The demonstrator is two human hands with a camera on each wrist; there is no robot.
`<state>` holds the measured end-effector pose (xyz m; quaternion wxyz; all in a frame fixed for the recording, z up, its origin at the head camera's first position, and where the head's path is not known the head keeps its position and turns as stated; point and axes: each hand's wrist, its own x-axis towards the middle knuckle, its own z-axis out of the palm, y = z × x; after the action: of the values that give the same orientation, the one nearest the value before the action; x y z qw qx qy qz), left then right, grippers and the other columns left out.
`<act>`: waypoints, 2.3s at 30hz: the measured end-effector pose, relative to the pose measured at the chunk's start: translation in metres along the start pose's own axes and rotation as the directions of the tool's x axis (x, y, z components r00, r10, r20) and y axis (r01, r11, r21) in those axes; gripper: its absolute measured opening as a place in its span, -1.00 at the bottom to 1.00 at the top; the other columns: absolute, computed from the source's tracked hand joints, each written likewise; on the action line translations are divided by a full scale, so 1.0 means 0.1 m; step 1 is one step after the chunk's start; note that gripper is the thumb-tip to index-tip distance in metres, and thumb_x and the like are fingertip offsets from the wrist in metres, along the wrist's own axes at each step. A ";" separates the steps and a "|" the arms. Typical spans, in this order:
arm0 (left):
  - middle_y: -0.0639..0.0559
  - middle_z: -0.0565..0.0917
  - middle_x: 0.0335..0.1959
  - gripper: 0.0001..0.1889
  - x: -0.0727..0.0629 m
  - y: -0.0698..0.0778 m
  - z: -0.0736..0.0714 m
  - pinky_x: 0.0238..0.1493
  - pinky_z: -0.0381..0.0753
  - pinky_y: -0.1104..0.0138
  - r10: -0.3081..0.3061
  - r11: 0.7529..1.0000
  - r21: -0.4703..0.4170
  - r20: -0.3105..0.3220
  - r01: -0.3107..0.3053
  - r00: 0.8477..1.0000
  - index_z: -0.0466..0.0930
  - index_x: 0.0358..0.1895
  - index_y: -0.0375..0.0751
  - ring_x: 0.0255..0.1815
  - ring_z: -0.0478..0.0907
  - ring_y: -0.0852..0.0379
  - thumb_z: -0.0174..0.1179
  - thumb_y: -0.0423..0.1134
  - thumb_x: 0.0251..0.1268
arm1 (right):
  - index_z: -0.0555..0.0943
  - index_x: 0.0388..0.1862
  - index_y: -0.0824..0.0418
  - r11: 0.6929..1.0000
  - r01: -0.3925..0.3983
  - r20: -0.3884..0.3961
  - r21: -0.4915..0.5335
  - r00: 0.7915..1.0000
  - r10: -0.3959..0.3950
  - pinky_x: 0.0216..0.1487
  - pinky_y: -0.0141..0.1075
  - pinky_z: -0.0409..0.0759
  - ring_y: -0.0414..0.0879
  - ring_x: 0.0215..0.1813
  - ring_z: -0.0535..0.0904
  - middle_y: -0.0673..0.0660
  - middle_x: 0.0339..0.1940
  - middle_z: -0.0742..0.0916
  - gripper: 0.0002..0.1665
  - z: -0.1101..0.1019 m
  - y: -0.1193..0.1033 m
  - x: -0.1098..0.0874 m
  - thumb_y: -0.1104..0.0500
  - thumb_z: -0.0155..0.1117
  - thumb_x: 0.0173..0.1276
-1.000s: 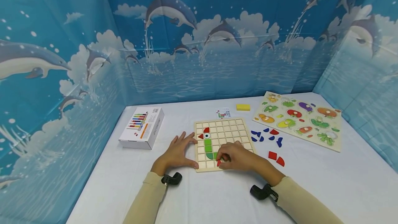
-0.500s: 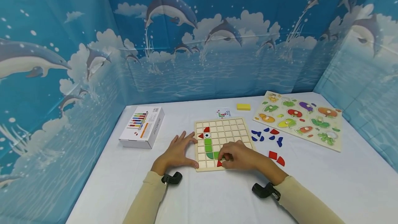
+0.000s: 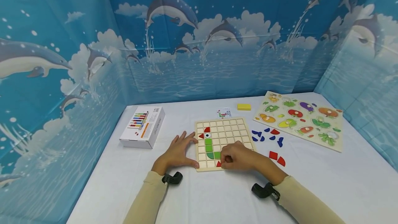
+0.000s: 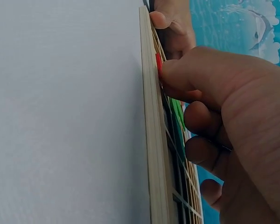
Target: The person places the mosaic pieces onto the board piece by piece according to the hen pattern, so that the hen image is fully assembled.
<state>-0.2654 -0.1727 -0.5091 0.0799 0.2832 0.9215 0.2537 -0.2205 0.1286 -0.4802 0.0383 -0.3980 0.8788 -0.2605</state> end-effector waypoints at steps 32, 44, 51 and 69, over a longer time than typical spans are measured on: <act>0.14 0.09 0.62 -0.02 0.01 -0.02 0.04 0.56 -0.31 0.01 -0.001 1.000 0.011 -0.005 0.001 1.000 0.42 0.29 0.19 0.65 -0.23 -0.05 0.51 0.46 -0.32 | 0.70 -0.09 -0.01 0.979 -0.148 -0.005 0.142 0.989 0.150 -0.33 -0.38 0.52 -0.20 -0.30 0.49 -0.15 -0.24 0.65 -0.84 -0.31 0.28 -0.50 0.20 0.39 0.40; 0.14 0.08 0.63 -0.03 0.00 -0.02 0.02 0.56 -0.30 0.00 -0.002 1.000 0.017 -0.006 0.003 1.000 0.40 0.29 0.19 0.64 -0.23 -0.07 0.51 0.45 -0.30 | 0.69 -0.10 -0.15 0.938 -0.335 -0.129 -0.089 0.938 0.323 -0.15 -0.11 0.36 -0.15 -0.17 0.43 -0.13 -0.19 0.59 -0.65 -0.56 0.59 -1.04 0.01 0.61 0.14; 0.12 0.09 0.63 -0.04 -0.01 -0.02 0.02 0.56 -0.31 -0.02 0.004 1.000 0.010 -0.009 -0.003 1.000 0.41 0.29 0.19 0.64 -0.23 -0.08 0.51 0.46 -0.30 | 0.62 0.02 -0.01 0.910 -0.414 -0.035 0.003 0.910 0.414 0.03 -0.09 0.64 -0.08 -0.01 0.48 -0.07 -0.08 0.60 -0.41 -0.63 0.66 -1.24 -0.12 0.65 0.04; 0.13 0.08 0.63 -0.04 -0.01 0.00 0.00 0.56 -0.31 0.02 -0.003 1.000 0.000 -0.002 0.003 1.000 0.42 0.28 0.18 0.65 -0.24 -0.06 0.52 0.44 -0.31 | 0.60 -0.12 -0.03 0.907 -0.414 -0.017 0.077 0.909 0.416 0.06 -0.22 0.61 -0.07 0.00 0.47 -0.08 -0.12 0.58 -0.59 -0.71 0.76 -1.52 0.05 0.62 0.11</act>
<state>-0.2649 -0.1729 -0.5094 0.0792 0.2816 0.9219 0.2539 -0.1885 0.3095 -0.4771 0.0925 -0.1961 0.9339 -0.2845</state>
